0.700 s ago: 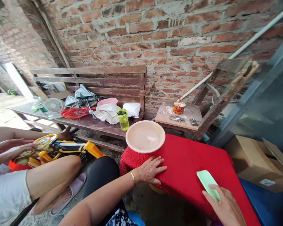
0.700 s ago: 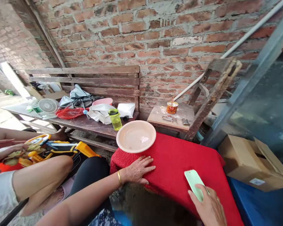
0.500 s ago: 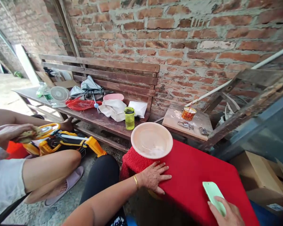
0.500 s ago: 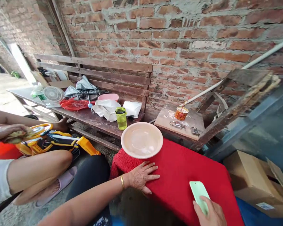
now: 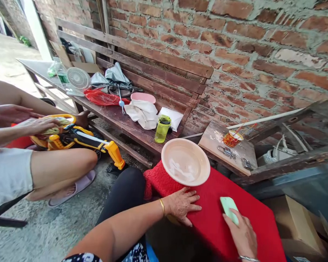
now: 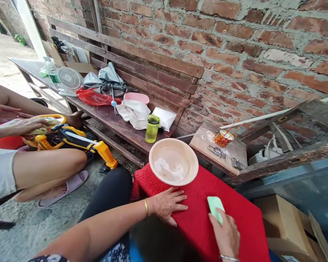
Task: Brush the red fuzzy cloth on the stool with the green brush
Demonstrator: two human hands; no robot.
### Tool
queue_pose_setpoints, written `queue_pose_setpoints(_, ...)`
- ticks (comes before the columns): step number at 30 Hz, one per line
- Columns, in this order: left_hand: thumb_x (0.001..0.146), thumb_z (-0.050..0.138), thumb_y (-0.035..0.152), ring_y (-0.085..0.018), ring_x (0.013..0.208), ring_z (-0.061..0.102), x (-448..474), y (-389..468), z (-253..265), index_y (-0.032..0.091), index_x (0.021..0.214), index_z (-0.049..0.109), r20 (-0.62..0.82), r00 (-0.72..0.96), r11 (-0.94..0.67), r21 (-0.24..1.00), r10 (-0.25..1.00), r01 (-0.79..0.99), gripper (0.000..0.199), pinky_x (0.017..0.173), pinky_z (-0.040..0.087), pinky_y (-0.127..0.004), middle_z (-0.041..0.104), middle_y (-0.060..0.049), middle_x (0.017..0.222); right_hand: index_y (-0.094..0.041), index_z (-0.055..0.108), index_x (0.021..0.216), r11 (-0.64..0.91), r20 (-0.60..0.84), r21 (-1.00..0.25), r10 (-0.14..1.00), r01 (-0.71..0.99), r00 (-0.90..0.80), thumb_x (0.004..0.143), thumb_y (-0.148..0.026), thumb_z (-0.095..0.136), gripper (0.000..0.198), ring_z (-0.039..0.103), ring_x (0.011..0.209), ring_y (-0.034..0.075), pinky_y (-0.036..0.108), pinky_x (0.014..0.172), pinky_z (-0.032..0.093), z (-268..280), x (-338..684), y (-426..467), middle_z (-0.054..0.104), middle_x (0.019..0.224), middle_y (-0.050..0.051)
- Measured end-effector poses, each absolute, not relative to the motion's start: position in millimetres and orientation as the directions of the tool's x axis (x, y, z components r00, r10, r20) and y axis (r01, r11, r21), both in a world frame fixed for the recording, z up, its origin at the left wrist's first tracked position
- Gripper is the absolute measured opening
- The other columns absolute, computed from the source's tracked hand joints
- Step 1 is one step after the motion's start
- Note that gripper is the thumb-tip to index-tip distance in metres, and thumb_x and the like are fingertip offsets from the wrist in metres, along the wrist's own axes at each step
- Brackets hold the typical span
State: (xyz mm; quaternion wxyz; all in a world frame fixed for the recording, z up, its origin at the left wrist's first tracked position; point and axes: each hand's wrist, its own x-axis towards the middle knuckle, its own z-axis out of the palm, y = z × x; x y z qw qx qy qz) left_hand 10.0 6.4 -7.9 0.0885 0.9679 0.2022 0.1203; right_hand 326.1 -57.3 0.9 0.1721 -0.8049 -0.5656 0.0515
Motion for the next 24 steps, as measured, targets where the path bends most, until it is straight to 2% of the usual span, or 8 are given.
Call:
queue_pose_setpoints(3,0.082,0.064,0.062,-0.036,0.143,0.036,11.0,6.7,-8.2,0.024,0.143,0.049,0.196,0.888,-0.898,0.242,0.416,0.367,0.072,0.118,0.018,-0.053,0.044,-0.013,0.153,-0.034,0.071,0.098,-0.525,0.105,-0.338,0.804,0.781,0.586,0.07,-0.08,0.047,0.059,0.064,0.063,0.039,0.057,0.059,0.051,8.3,377.0,-71.0,0.058,0.063,0.009)
queue_pose_setpoints(5,0.08,0.066,0.062,-0.036,0.143,0.036,11.3,7.1,-9.1,0.025,0.142,0.05,0.197,0.887,-0.895,0.259,0.417,0.363,0.074,0.118,0.018,-0.054,0.044,-0.013,0.153,-0.036,0.071,0.094,-0.557,0.13,-0.369,0.762,0.744,0.635,0.068,-0.082,0.047,0.058,0.063,0.061,0.04,0.058,0.059,0.05,11.4,376.4,-67.8,0.055,0.058,0.008)
queue_pose_setpoints(9,0.081,0.065,0.062,-0.036,0.143,0.036,9.8,7.0,-10.5,0.024,0.143,0.05,0.205,0.882,-0.887,0.288,0.424,0.36,0.074,0.118,0.018,-0.054,0.043,-0.014,0.154,-0.022,0.069,0.114,-0.404,0.099,-0.427,0.869,0.809,0.485,0.075,-0.073,0.048,0.067,0.066,0.079,0.033,0.048,0.074,0.054,11.2,298.2,-33.5,0.062,0.079,0.009)
queue_pose_setpoints(12,0.082,0.062,0.065,-0.036,0.144,0.035,7.9,6.7,-10.9,0.023,0.143,0.05,0.203,0.882,-0.885,0.299,0.424,0.357,0.074,0.119,0.017,-0.055,0.043,-0.015,0.153,-0.022,0.068,0.119,-0.247,0.09,-0.397,0.948,0.884,0.306,0.081,-0.063,0.047,0.06,0.064,0.088,0.028,0.04,0.08,0.052,9.2,243.8,-7.8,0.062,0.092,0.009)
queue_pose_setpoints(14,0.083,0.06,0.067,-0.036,0.144,0.035,7.2,6.9,-11.3,0.023,0.143,0.05,0.199,0.884,-0.884,0.305,0.424,0.355,0.075,0.119,0.016,-0.055,0.043,-0.015,0.153,-0.025,0.067,0.12,-0.228,0.071,-0.359,0.96,0.905,0.27,0.082,-0.06,0.047,0.056,0.064,0.089,0.026,0.038,0.081,0.052,7.8,242.0,-2.9,0.062,0.095,0.008)
queue_pose_setpoints(17,0.083,0.059,0.069,-0.036,0.144,0.035,7.2,7.4,-10.9,0.024,0.143,0.049,0.195,0.884,-0.881,0.313,0.426,0.355,0.076,0.119,0.017,-0.055,0.043,-0.015,0.153,-0.026,0.068,0.119,-0.352,0.06,-0.31,0.92,0.883,0.388,0.08,-0.062,0.048,0.056,0.065,0.082,0.026,0.04,0.075,0.053,6.9,292.6,-16.5,0.062,0.091,0.007)
queue_pose_setpoints(21,0.08,0.063,0.068,-0.037,0.143,0.036,7.3,6.9,-6.3,0.024,0.143,0.05,0.18,0.883,-0.873,0.328,0.433,0.361,0.078,0.118,0.019,-0.055,0.043,-0.015,0.153,-0.024,0.073,0.108,-0.554,0.167,-0.254,0.782,0.793,0.6,0.075,-0.074,0.048,0.065,0.06,0.062,0.029,0.048,0.061,0.052,11.6,379.1,-45.7,0.056,0.066,0.004)
queue_pose_setpoints(24,0.08,0.064,0.068,-0.036,0.143,0.036,6.4,5.9,-3.0,0.024,0.143,0.051,0.168,0.883,-0.867,0.337,0.439,0.367,0.077,0.118,0.02,-0.054,0.043,-0.015,0.154,-0.02,0.073,0.107,-0.59,0.217,-0.266,0.735,0.763,0.643,0.075,-0.076,0.046,0.07,0.058,0.059,0.029,0.05,0.06,0.051,14.8,383.3,-46.7,0.055,0.063,0.005)
